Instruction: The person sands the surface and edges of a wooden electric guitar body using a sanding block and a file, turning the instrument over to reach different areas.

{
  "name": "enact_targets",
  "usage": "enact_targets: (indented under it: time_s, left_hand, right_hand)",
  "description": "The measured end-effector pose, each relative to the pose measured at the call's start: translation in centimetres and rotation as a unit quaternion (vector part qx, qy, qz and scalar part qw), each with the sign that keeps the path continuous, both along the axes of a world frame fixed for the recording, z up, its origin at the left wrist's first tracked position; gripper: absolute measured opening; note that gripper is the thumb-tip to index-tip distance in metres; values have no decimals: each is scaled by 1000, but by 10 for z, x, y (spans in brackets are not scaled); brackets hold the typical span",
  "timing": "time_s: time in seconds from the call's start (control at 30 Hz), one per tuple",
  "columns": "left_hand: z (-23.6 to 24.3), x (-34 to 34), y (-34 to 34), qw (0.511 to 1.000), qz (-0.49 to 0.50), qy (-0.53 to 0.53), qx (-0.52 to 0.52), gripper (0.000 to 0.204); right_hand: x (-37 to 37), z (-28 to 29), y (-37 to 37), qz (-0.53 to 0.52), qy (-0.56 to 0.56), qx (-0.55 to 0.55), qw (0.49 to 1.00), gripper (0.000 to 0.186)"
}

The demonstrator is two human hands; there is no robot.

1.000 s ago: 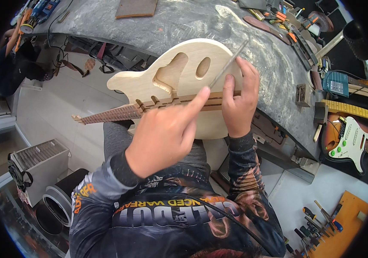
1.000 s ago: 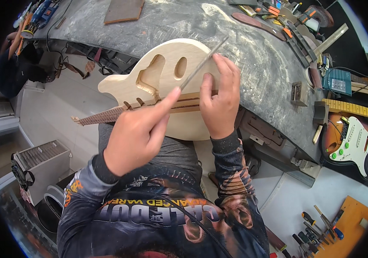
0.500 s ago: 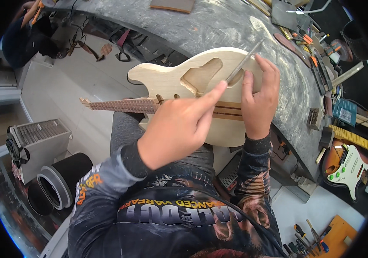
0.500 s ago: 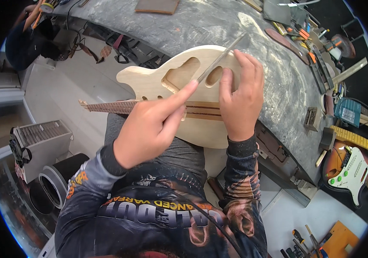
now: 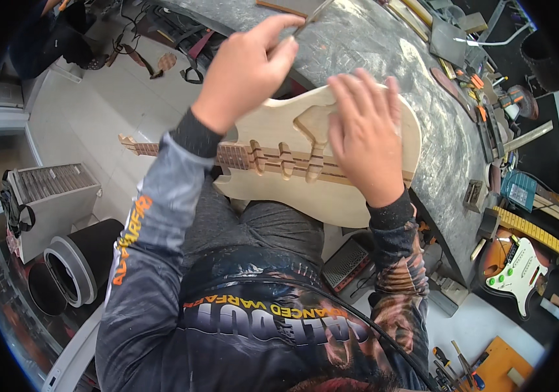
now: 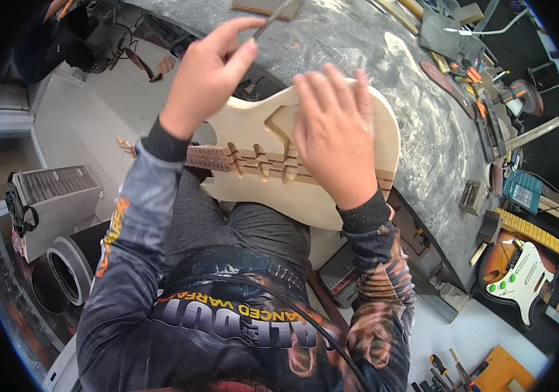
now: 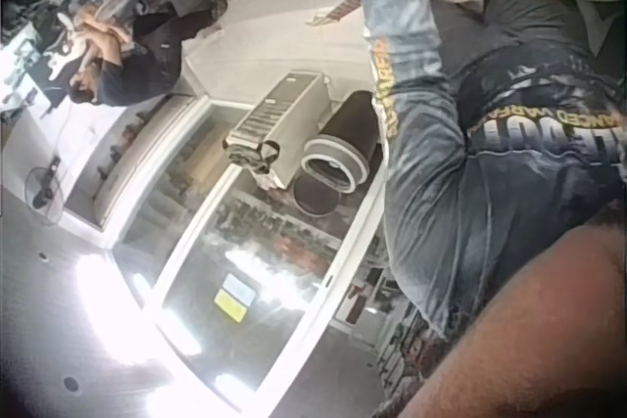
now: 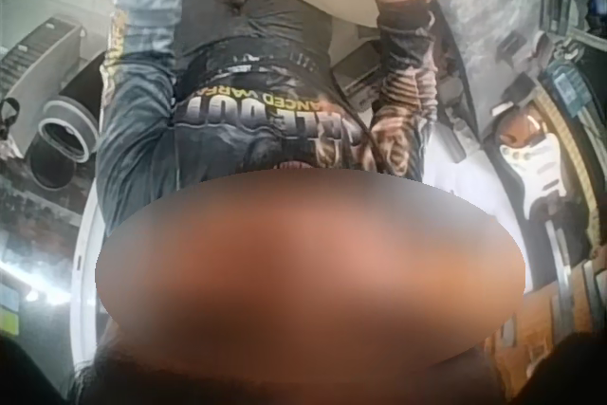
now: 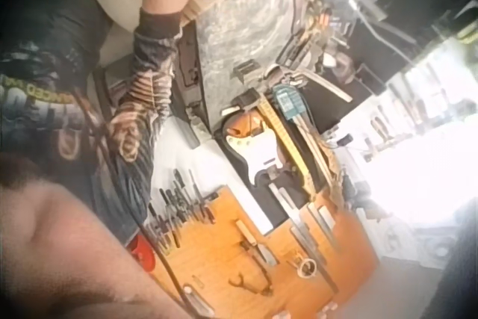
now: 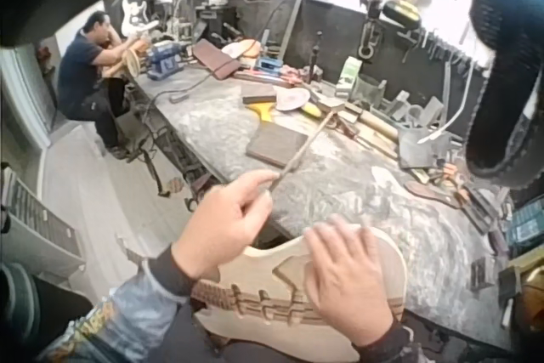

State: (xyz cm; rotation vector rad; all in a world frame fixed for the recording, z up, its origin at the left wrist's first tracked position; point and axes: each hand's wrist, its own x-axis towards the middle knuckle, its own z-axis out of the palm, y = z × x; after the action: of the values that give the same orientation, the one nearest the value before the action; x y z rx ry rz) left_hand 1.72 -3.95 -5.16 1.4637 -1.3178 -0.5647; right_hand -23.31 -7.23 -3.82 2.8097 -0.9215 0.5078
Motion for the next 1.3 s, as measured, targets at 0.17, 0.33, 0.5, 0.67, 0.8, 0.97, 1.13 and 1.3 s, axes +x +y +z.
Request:
enact_targets:
  time_s: [0.17,0.33,0.5,0.67,0.8,0.97,1.13,1.3]
  left_hand:
    - [4,70,-70,966,28,-226,-126,29]
    - [-12,128,-109,971,11,-220,-91,28]
    - [-29,125,-118,982,50,-166,-74,27]
    - [-34,149,-145,934,46,-287,-208,22]
    - [-28,147,-151,929,90,-321,-159,21]
    - [-27,169,-156,929,124,-300,-178,20]
    - [-31,162,-162,914,171,-322,-176,21]
    - [-22,73,-118,930,-1,-357,-87,79]
  right_hand:
    - [-11,22,-16,173,-65,197,963,21]
    - [-26,32,-24,8,-43,48,998,27]
    - [-4,13,-5,-58,66,-34,996,48]
    - [42,-37,40,63,101,55,991,65]
    - [62,-39,51,108,70,117,985,67]
    - [34,25,-5,87,-20,39,995,42]
    - [-7,48,-47,-187,50,256,947,36]
    - [-50,41,-60,-116,-47,346,930,40]
